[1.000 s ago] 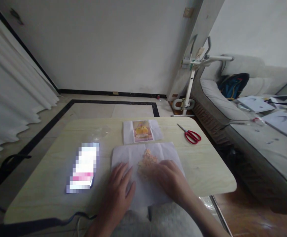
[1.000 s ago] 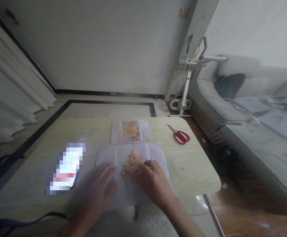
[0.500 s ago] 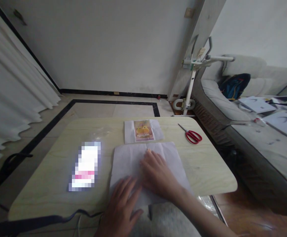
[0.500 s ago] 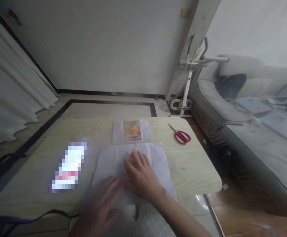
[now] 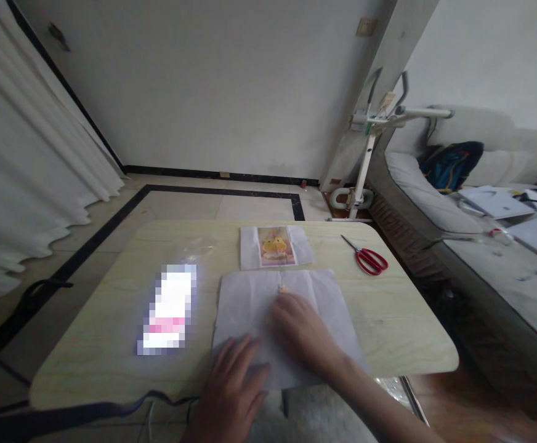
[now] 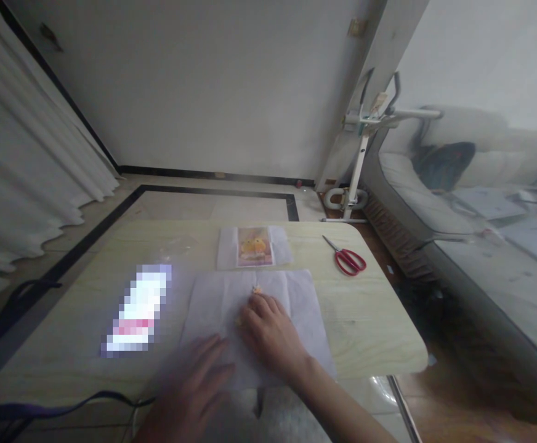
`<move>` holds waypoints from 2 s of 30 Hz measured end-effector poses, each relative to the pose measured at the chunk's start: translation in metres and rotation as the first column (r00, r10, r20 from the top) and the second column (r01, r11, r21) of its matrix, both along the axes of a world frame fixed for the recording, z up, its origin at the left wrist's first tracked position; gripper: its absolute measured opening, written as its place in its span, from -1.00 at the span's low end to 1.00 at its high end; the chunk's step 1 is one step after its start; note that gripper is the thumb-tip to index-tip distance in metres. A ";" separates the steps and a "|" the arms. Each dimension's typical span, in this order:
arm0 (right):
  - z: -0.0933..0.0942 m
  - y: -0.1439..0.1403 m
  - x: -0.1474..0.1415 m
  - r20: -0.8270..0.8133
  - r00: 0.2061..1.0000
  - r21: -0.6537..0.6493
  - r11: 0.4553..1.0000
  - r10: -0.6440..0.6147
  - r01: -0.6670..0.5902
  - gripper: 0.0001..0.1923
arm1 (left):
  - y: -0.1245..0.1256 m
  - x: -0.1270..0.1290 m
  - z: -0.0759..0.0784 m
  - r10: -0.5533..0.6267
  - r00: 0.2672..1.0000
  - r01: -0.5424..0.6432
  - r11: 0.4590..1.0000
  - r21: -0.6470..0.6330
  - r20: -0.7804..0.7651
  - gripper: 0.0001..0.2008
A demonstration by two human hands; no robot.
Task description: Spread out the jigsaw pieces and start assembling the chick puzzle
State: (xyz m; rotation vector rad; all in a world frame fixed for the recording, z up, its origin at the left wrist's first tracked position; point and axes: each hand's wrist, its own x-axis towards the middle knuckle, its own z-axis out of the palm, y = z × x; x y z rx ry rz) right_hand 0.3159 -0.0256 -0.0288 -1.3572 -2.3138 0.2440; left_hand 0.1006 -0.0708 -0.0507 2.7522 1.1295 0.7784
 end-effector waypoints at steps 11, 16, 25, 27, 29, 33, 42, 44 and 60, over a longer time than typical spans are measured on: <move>-0.007 0.003 0.000 -0.006 1.000 -0.005 1.000 -0.001 0.001 -0.77 | -0.002 0.005 0.010 0.005 1.000 -0.005 0.999 -0.042 -0.011 -0.78; 0.002 0.004 0.009 -0.057 0.998 -0.021 0.999 -0.031 0.030 -0.72 | 0.005 0.002 0.012 -0.017 1.000 0.017 0.999 -0.029 0.004 -0.77; 0.014 -0.009 0.032 -0.047 0.990 -0.108 0.986 -0.135 0.130 -0.87 | 0.052 0.030 0.023 0.186 0.982 -0.173 0.959 -0.226 0.039 -0.75; 0.014 -0.011 0.032 -0.019 0.991 -0.131 0.983 -0.129 0.125 -0.85 | 0.059 0.038 0.021 0.161 0.987 -0.159 0.948 -0.277 -0.015 -0.71; 0.013 -0.011 0.032 -0.010 0.992 -0.144 0.982 -0.123 0.120 -0.84 | 0.063 0.043 0.018 0.139 0.989 -0.146 0.939 -0.311 -0.045 -0.68; 0.011 -0.010 0.031 -0.045 0.991 -0.148 0.982 -0.123 0.115 -0.85 | 0.065 0.046 0.011 0.130 0.990 -0.139 0.922 -0.361 -0.048 -0.69; 0.006 -0.011 0.032 -0.196 0.974 -0.169 0.982 -0.112 0.079 -0.85 | 0.065 0.044 0.002 0.106 0.994 -0.090 0.947 -0.309 0.033 -0.81; 0.006 -0.012 0.032 -0.220 0.969 -0.168 0.983 -0.113 0.076 -0.84 | 0.065 0.043 0.003 0.093 0.995 -0.079 0.953 -0.293 0.036 -0.81; 0.006 -0.017 0.032 -0.269 0.953 -0.086 0.989 -0.141 0.122 -0.78 | 0.055 0.045 0.008 0.142 0.960 -0.086 0.970 -0.228 0.240 -0.69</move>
